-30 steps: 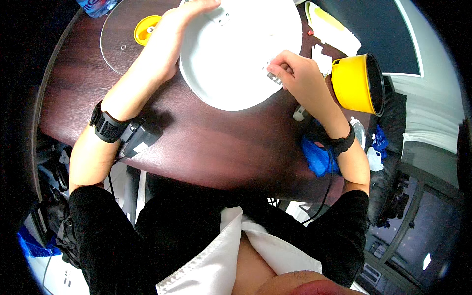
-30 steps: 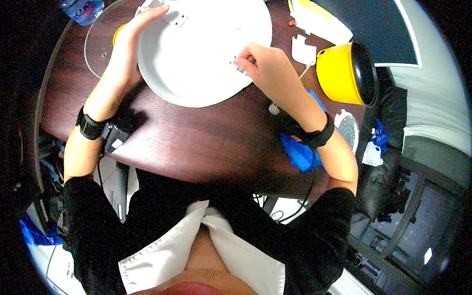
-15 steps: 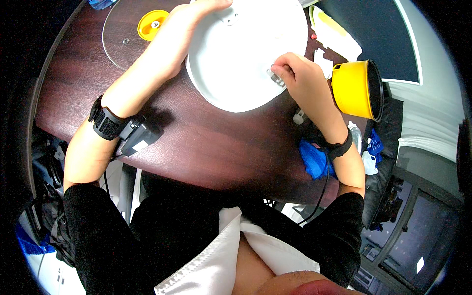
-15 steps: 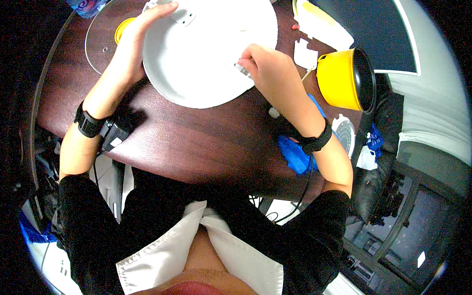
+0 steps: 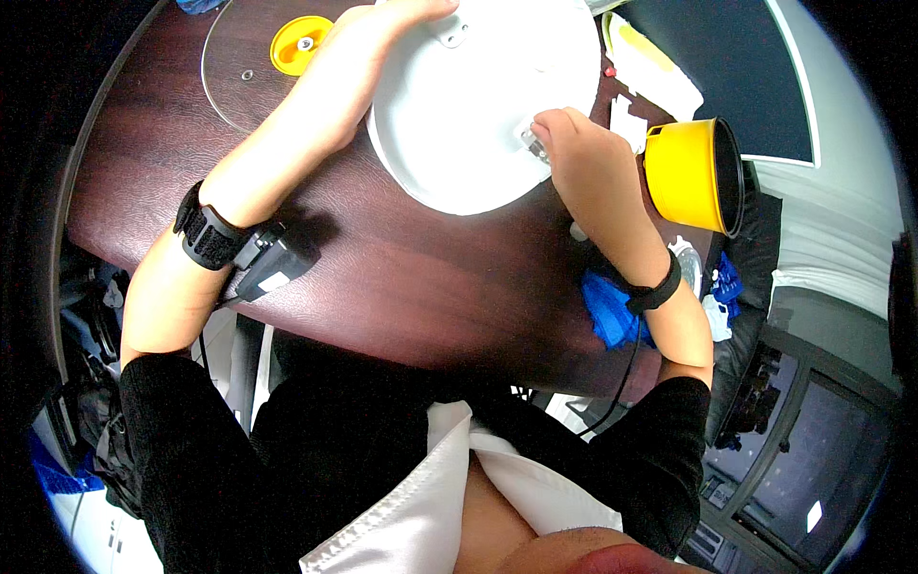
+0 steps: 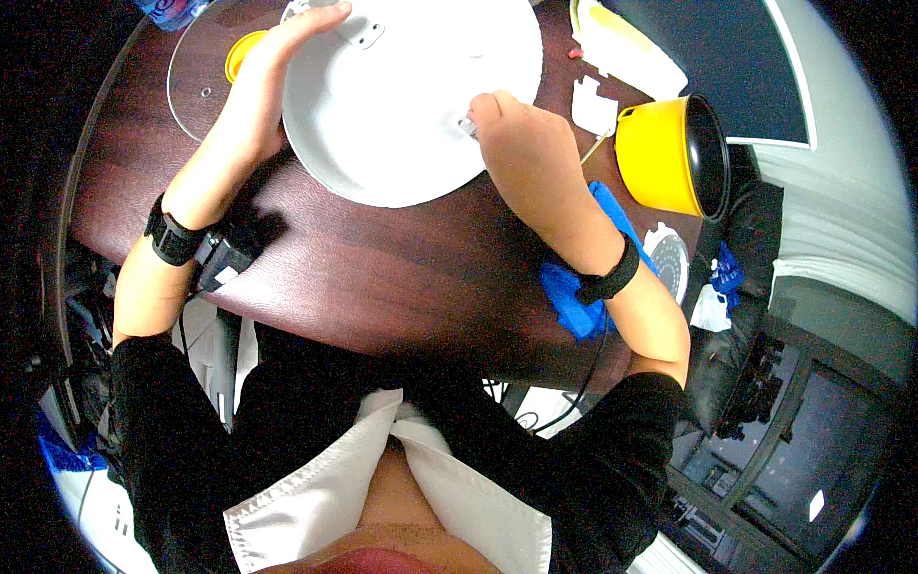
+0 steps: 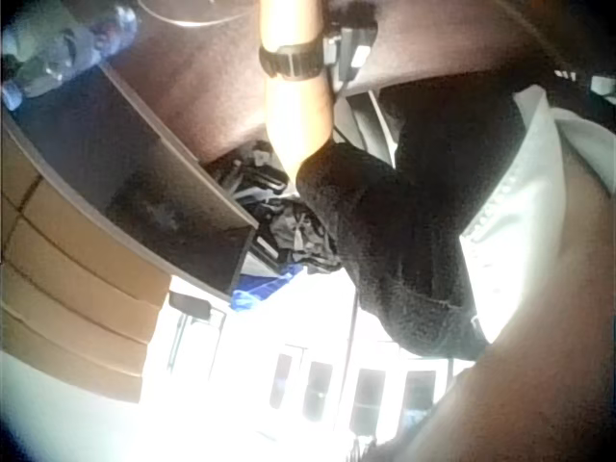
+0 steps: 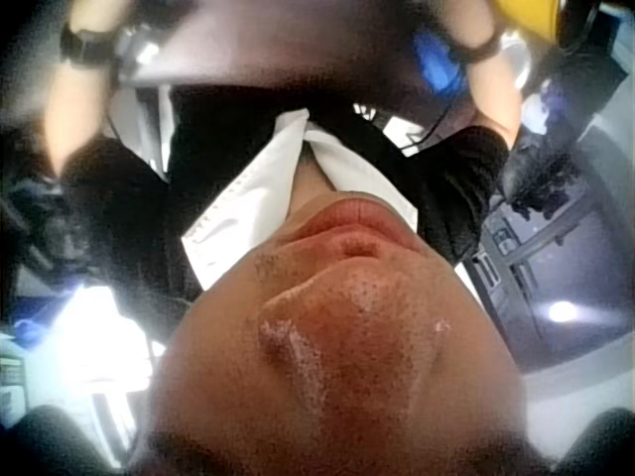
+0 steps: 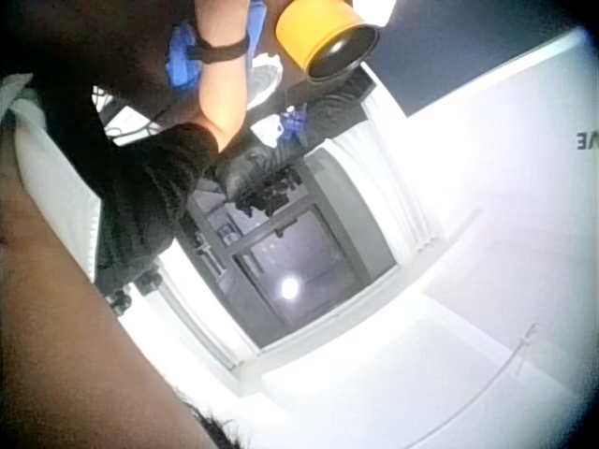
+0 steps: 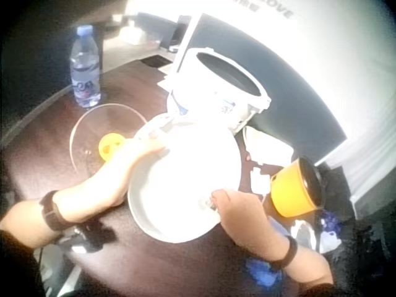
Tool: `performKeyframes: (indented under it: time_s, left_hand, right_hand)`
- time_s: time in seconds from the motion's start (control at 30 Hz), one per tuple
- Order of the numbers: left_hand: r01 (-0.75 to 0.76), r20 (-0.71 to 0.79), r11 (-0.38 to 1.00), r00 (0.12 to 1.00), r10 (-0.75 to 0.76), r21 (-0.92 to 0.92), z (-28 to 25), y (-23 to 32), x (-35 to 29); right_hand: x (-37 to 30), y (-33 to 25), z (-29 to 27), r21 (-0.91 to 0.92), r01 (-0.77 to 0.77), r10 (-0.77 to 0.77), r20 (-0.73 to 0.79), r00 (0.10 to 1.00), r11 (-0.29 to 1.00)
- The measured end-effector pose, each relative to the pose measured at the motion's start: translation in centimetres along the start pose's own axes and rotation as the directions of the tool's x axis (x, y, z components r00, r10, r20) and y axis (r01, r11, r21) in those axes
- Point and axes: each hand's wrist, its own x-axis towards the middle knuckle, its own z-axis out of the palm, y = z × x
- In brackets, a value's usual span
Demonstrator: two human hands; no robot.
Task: The person uses a screwdriver to remove screws from the underside of a white appliance lid, then flips the lid and wipes its interior with a cloth. The person continues to remove additional screws and places them on the table.
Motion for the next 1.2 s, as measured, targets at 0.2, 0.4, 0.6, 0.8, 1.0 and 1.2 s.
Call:
performKeyframes:
  time_s: [0.2,0.4,0.6,0.8,1.0,1.2]
  left_hand:
    - [-0.040,-0.022,0.999,0.999,0.040,0.009,0.5,-0.1,-0.4]
    - [-0.012,-0.002,0.997,1.000,0.012,0.071,0.4,0.1,-0.2]
    - [-0.039,0.024,0.995,0.999,0.037,0.091,0.0,0.2,-0.4]
    - [0.011,-0.050,0.998,0.999,-0.007,0.067,0.8,0.4,-0.3]
    - [-0.008,-0.047,0.998,0.999,0.011,0.055,0.3,-0.1,-0.1]
    - [-0.073,0.052,0.996,0.996,0.071,0.043,0.0,-0.2,-0.4]
  right_hand:
    - [-0.2,-0.7,0.2,-0.046,-0.068,0.068,0.001,0.998,0.997]
    - [-0.2,-0.9,0.4,-0.009,-0.141,0.141,-0.010,0.990,0.990]
    - [-0.1,0.2,0.7,0.111,-0.130,0.140,-0.086,0.986,0.985]
    - [-0.8,0.7,-0.1,0.253,-0.169,0.195,-0.083,0.977,0.953]
    - [-0.7,0.2,0.1,0.310,-0.156,0.180,-0.052,0.982,0.938]
    - [-0.4,0.5,0.6,0.259,-0.138,0.157,-0.053,0.986,0.956]
